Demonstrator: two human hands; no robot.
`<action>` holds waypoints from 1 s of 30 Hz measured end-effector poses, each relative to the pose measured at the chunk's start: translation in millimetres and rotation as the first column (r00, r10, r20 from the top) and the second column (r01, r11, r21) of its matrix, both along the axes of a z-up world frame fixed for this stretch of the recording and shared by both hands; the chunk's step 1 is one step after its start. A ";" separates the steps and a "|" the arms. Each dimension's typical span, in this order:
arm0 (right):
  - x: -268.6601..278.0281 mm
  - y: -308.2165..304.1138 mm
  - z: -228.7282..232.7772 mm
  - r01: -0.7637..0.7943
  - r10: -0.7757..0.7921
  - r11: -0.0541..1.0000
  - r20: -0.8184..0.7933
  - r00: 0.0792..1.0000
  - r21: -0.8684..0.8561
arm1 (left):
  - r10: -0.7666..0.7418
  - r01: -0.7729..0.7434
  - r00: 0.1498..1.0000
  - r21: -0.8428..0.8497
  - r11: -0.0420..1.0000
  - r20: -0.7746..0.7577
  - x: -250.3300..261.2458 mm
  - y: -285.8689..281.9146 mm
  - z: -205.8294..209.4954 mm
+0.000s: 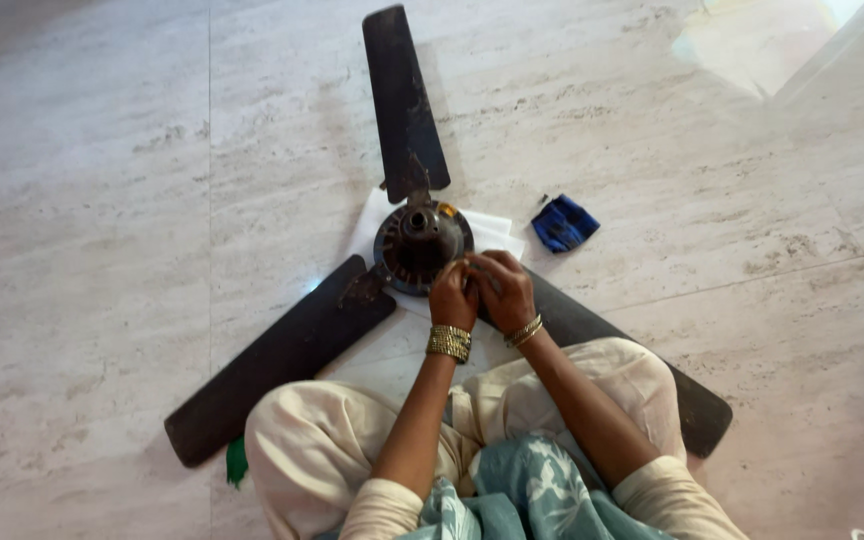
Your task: The person sits on the floor and uses a screwdriver to loosen and remove screws from the central hub of a ceiling fan. They manipulate the fan blades and hub while working on the floor.
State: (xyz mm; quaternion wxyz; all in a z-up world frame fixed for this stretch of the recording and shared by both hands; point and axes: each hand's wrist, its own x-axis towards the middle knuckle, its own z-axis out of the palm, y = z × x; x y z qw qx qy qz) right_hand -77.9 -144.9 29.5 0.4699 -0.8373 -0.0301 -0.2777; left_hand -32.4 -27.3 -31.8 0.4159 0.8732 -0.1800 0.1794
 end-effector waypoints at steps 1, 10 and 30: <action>-0.5 -2.8 -0.1 -0.011 0.012 1.000 -0.056 0.998 0.024 | -0.009 0.010 0.993 0.012 1.000 -0.118 -2.4 3.2 2.2; 31.0 -8.8 26.4 -0.114 0.113 0.970 -0.016 0.993 -0.214 | -0.101 0.081 0.967 -0.095 0.992 -0.235 30.3 22.7 26.6; 41.0 -13.7 38.1 -0.110 0.090 0.928 -0.074 0.993 -0.356 | -0.055 0.102 0.951 0.140 0.985 -0.304 35.8 14.3 55.7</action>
